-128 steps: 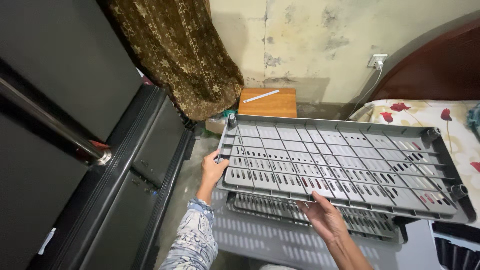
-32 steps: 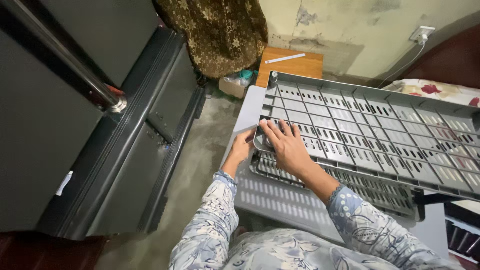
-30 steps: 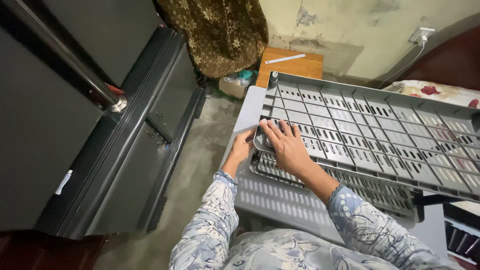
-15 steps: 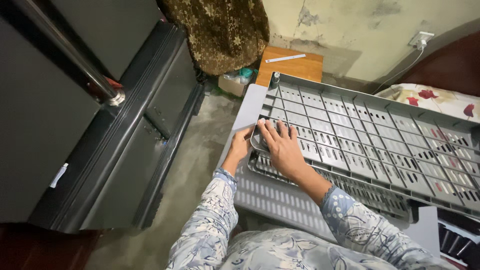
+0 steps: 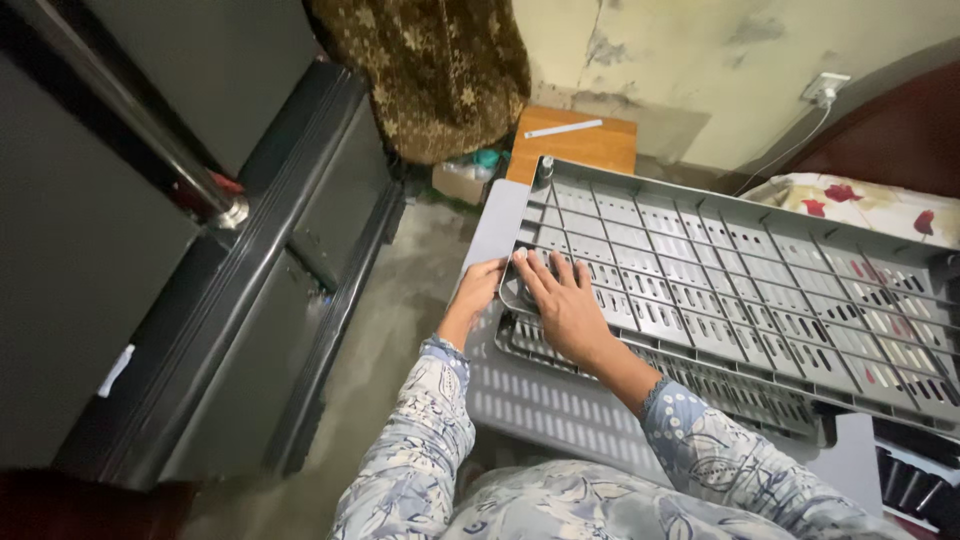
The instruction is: The person assembles a plastic storage rack in a bedroom. They pick black cylindrical leg tubes from a tray, join the tube segments, and push them onto the corner posts of gray perforated shelves, then lift and stack additional shelf trays onto the posts to build up the rack.
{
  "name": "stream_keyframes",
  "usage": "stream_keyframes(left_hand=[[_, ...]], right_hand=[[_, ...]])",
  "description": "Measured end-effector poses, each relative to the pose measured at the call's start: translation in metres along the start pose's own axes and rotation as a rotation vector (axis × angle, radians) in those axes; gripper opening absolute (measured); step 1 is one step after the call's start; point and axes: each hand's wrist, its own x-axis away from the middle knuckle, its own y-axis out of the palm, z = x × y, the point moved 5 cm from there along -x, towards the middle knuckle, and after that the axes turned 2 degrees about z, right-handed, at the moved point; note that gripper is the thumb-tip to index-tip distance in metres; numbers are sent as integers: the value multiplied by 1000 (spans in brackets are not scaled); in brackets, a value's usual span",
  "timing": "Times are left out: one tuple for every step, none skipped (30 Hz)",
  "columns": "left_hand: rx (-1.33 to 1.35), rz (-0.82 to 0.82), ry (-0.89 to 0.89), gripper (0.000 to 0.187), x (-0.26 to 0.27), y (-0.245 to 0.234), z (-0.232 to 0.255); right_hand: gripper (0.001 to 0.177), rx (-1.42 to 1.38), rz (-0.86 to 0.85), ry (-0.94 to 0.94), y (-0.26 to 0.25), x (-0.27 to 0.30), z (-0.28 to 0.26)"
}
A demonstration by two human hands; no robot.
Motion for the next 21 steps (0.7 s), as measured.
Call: stream_keyframes(left_hand=[[17, 20, -13, 33, -2, 1, 5], [34, 42, -26, 34, -3, 1, 10], [51, 64, -40, 36, -4, 0, 14], [4, 62, -44, 39, -5, 1, 17], [-43, 60, -48, 42, -7, 2, 18], [-90, 57, -57, 45, -8, 1, 18], [-92, 38, -53, 45, -11, 1, 18], [-92, 19, -52, 45, -15, 1, 17], [-92, 0, -51, 45, -19, 1, 17], [-75, -34, -41, 42, -25, 0, 17], [-57, -69, -30, 41, -31, 0, 18], [-39, -104, -22, 40, -35, 0, 17], [-78, -101, -42, 37, -38, -4, 16], [-113, -99, -63, 35, -41, -6, 15], [-149, -97, -84, 33, -43, -7, 13], [-146, -109, -78, 34, -42, -6, 14], [-143, -121, -72, 35, -40, -6, 16], [-142, -133, -64, 36, -38, -5, 20], [-134, -139, -74, 35, -34, -5, 22], [-127, -145, -80, 35, -30, -4, 26], [-119, -152, -85, 35, -26, -2, 30]], right_hand=[[95, -10, -8, 3, -2, 0, 0], [97, -22, -17, 4, -3, 0, -1], [100, -30, -18, 5, -5, 0, -1], [103, -39, -20, 8, -7, -1, 0], [106, -48, -22, 11, -9, -3, 2], [109, -110, -24, 26, -11, -3, 4], [113, -172, -25, 41, -13, -4, 7], [117, -235, -29, 55, -14, -4, 9], [117, -213, -30, 37, -16, -5, 9], [117, -194, -31, 20, -17, -6, 8], [117, -174, -33, 2, -17, -6, 7], [116, -182, -32, 10, -17, -7, 7], [116, -190, -31, 19, -17, -7, 8], [116, -196, -32, 28, -17, -6, 9], [114, -197, -19, 24, -17, -5, 9], [113, -200, -5, 17, -17, -5, 8], [112, -203, 9, 10, -18, -5, 7], [113, -209, -11, 20, -18, -6, 7], [114, -214, -30, 31, -18, -6, 6], [115, -216, -45, 40, -20, -7, 7], [115, -224, -51, 39, -22, -7, 7]])
